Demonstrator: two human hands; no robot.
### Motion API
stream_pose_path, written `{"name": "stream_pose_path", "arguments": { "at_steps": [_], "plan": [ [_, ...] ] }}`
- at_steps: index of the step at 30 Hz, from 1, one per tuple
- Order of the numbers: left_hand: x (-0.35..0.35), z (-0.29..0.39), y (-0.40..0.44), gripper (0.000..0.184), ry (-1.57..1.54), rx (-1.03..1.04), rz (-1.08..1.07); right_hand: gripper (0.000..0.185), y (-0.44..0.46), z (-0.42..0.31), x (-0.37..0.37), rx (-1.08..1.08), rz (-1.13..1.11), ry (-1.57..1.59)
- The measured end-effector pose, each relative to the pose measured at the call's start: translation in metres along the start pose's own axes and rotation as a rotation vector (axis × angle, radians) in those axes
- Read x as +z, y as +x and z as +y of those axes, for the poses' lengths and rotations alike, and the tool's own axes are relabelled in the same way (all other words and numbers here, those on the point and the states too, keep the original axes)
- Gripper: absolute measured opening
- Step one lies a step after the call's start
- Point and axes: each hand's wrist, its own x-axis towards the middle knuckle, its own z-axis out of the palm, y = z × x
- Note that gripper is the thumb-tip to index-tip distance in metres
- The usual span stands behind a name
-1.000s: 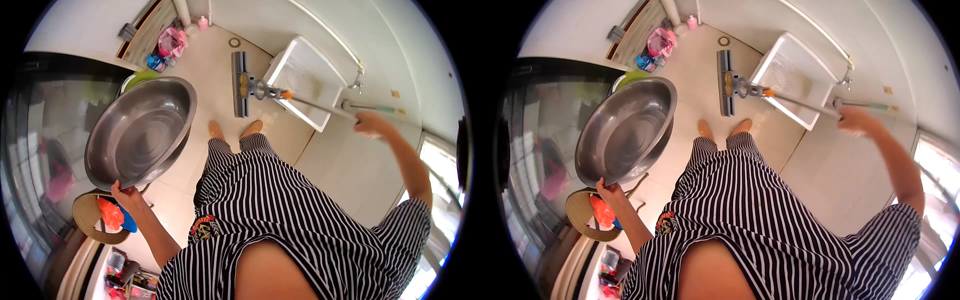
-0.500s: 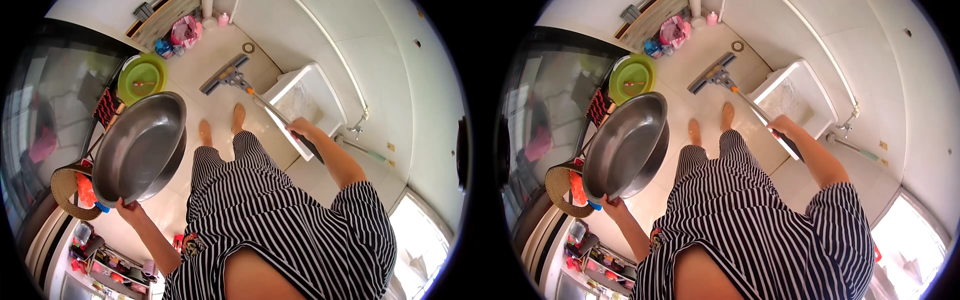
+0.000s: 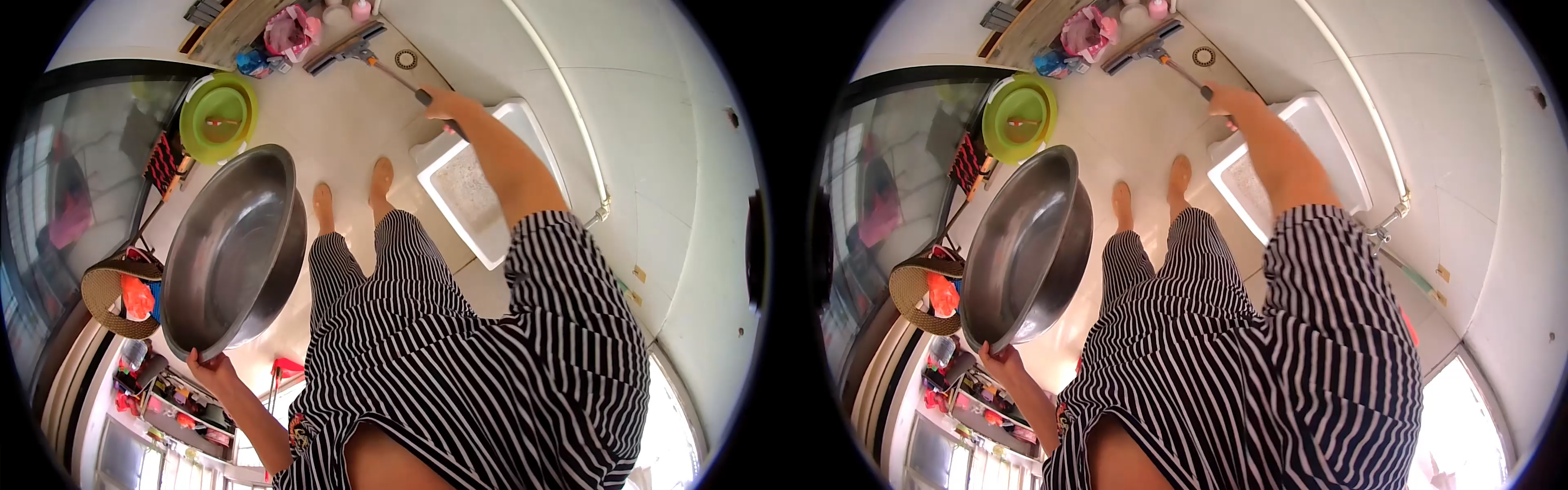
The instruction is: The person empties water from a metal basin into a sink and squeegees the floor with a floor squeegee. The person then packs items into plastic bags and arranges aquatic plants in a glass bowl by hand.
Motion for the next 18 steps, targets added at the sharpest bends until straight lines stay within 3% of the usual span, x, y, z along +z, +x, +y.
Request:
{"name": "stream_pose_path", "arguments": {
  "at_steps": [2,4,6,8,9,18],
  "plan": [
    [-0.028,0.005,0.035,0.011,0.028,-0.03,-0.1,0.056,-0.01,0.03,-0.007,0.04,0.031,0.003],
    [-0.038,0.007,0.055,0.008,0.092,-0.168,-0.427,0.053,-0.013,0.064,-0.005,0.075,0.07,0.006],
    [-0.003,-0.006,0.026,0.009,0.098,-0.145,-0.396,0.047,-0.011,0.095,0.013,-0.006,0.318,-0.51],
    [0.044,-0.018,-0.018,0.013,0.018,0.016,-0.034,0.042,-0.026,0.096,0.031,0.059,0.296,-0.496],
    [0.022,-0.012,0.022,0.014,0.01,-0.013,-0.15,0.041,-0.026,0.1,0.041,0.092,0.287,-0.471],
    [0.04,-0.004,0.031,0.011,0.088,-0.036,-0.431,0.041,-0.05,0.102,0.136,0.119,0.272,-0.102]
  ]
}}
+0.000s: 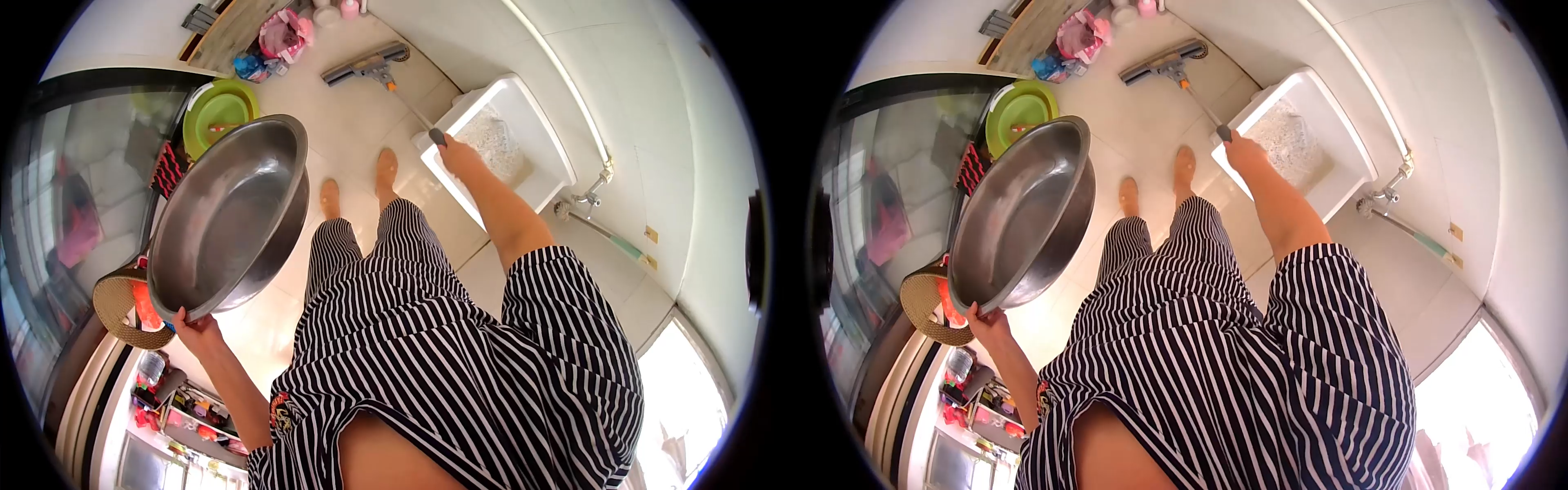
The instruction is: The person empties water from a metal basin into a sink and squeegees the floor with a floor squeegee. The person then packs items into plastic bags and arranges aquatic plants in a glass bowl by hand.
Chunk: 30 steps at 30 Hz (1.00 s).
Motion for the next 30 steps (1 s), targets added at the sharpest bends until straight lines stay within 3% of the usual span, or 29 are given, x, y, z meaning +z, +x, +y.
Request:
{"name": "stream_pose_path", "arguments": {
  "at_steps": [4,7,11,16,24,30],
  "plan": [
    [0.039,-0.015,-0.021,0.01,-0.021,0.098,0.171,0.039,-0.031,0.009,0.04,0.006,0.012,0.137],
    [0.004,-0.01,0.009,0.012,0.006,0.053,0.018,0.037,-0.074,0.009,0.045,0.11,-0.124,0.244],
    [-0.016,-0.014,0.036,0.012,0.004,0.031,-0.042,0.037,-0.116,0.025,0.074,0.12,-0.133,0.317],
    [-0.033,-0.026,0.054,0.008,-0.014,0.008,-0.047,0.053,-0.177,0.034,0.085,0.173,-0.198,0.329],
    [-0.064,-0.035,0.065,0.008,-0.045,0.029,-0.008,0.066,-0.171,0.039,0.049,0.128,-0.18,0.525],
    [-0.044,-0.031,0.03,0.013,-0.044,0.052,0.009,0.064,-0.067,0.012,0.024,-0.033,0.003,0.496]
  ]
}}
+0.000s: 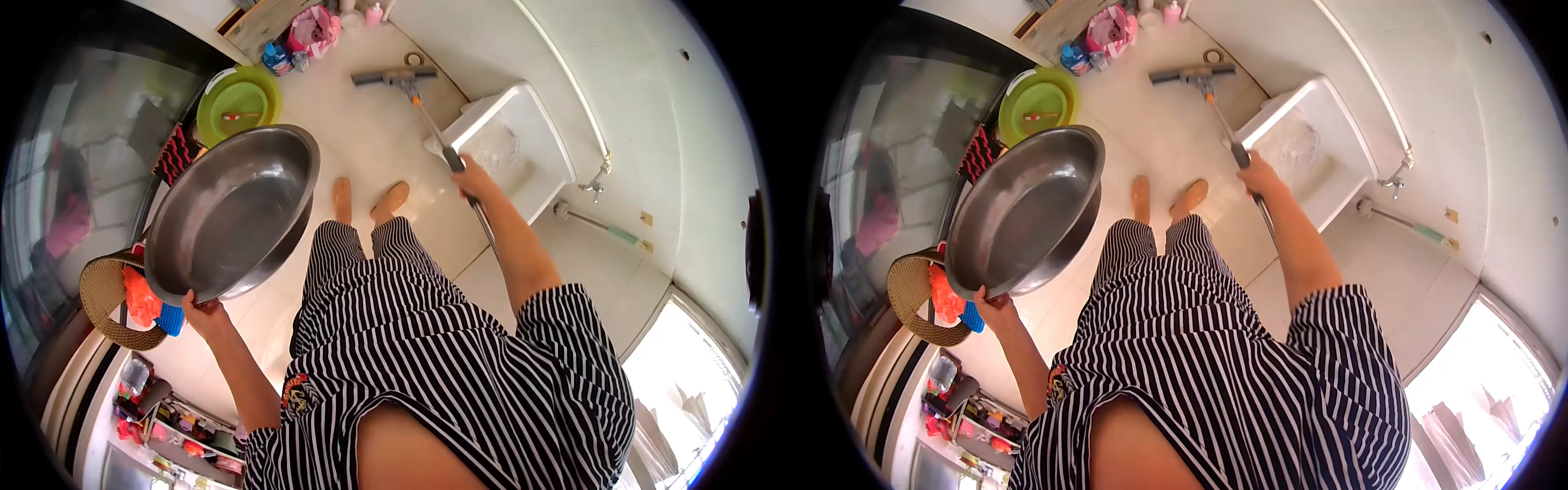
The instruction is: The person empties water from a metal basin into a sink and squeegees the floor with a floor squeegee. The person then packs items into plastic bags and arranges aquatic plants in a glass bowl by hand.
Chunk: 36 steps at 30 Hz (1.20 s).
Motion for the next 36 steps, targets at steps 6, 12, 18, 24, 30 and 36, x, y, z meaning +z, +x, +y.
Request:
{"name": "stream_pose_path", "arguments": {
  "at_steps": [6,12,18,24,30,36],
  "plan": [
    [0.005,0.005,-0.009,0.011,0.031,0.039,-0.016,0.06,-0.006,-0.026,0.019,0.173,-0.096,0.413],
    [0.022,0.014,0.003,0.011,0.013,0.032,-0.193,0.065,-0.062,0.024,0.044,0.135,-0.115,0.252],
    [0.084,0.02,0.008,0.012,0.058,0.042,-0.401,0.068,-0.146,0.058,0.082,0.299,-0.149,0.165],
    [0.142,0.018,0.007,0.014,0.136,-0.039,-0.532,0.066,-0.225,0.084,0.099,0.388,-0.198,0.094],
    [0.201,0.011,-0.059,0.013,0.267,-0.016,-0.806,0.062,-0.254,0.116,0.107,0.453,-0.275,0.11],
    [0.301,-0.022,-0.157,0.012,0.635,0.011,-1.01,0.063,-0.263,0.126,0.098,0.431,-0.244,0.16]
  ]
}}
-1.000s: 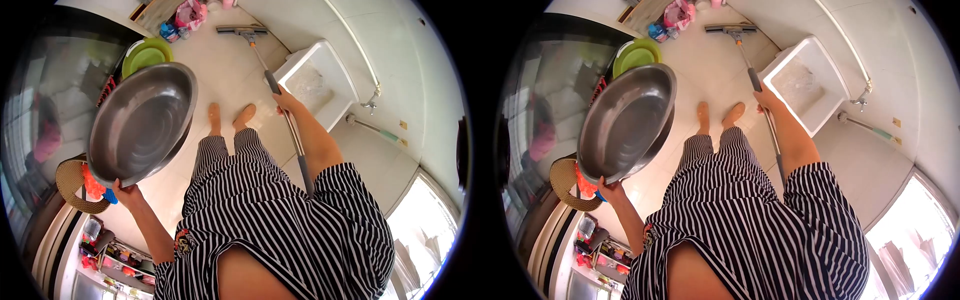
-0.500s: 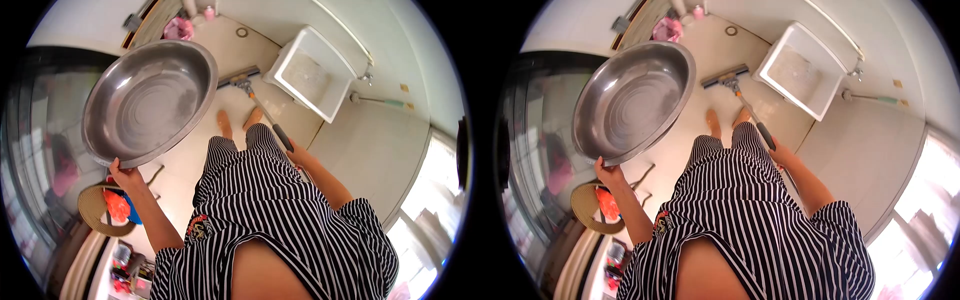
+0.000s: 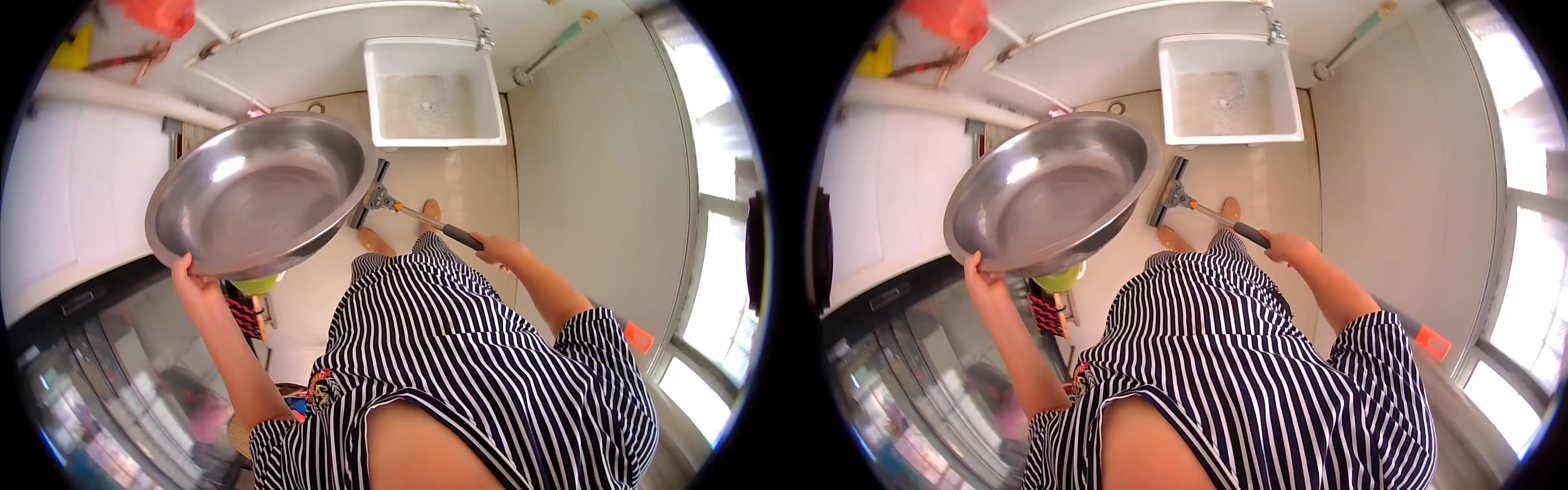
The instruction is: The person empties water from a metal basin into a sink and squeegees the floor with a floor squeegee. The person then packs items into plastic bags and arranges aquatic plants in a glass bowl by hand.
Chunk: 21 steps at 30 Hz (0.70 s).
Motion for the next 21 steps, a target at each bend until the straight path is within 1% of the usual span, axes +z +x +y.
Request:
{"name": "stream_pose_path", "arguments": {
  "at_steps": [3,4,6,8,11,12,13,14,17,21],
  "plan": [
    [0.07,0.004,0.032,0.012,0.122,0.048,-0.206,0.063,0.017,0.008,0.0,-0.034,-0.01,0.026],
    [0.098,0.005,0.04,0.015,0.167,0.071,-0.277,0.063,0.018,0.012,0.001,-0.038,-0.013,0.012],
    [0.172,0.006,0.027,0.018,0.299,0.085,-0.305,0.064,0.019,0.016,0.003,-0.051,-0.016,0.061],
    [0.229,0.013,0.025,0.018,0.454,0.127,-0.323,0.068,0.019,0.019,0.009,-0.089,0.022,-0.041],
    [0.315,0.008,0.021,0.016,0.578,0.123,-0.402,0.069,0.019,0.032,0.015,-0.12,0.029,0.019],
    [0.343,0.005,0.017,0.015,0.673,0.17,-0.396,0.069,0.031,0.037,0.022,-0.121,0.022,0.05],
    [0.368,0.0,0.016,0.014,0.765,0.218,-0.389,0.068,0.044,0.042,0.033,-0.145,0.063,-0.004],
    [0.39,-0.005,0.014,0.014,0.786,0.22,-0.41,0.067,0.057,0.047,0.043,-0.168,0.105,-0.057],
    [0.437,-0.01,0.016,0.012,0.869,0.35,-0.411,0.067,0.052,0.048,0.045,-0.161,0.1,-0.044],
    [0.479,-0.031,-0.007,0.012,0.947,0.37,-0.419,0.069,0.06,0.059,0.053,-0.189,0.12,-0.024]
  ]
}}
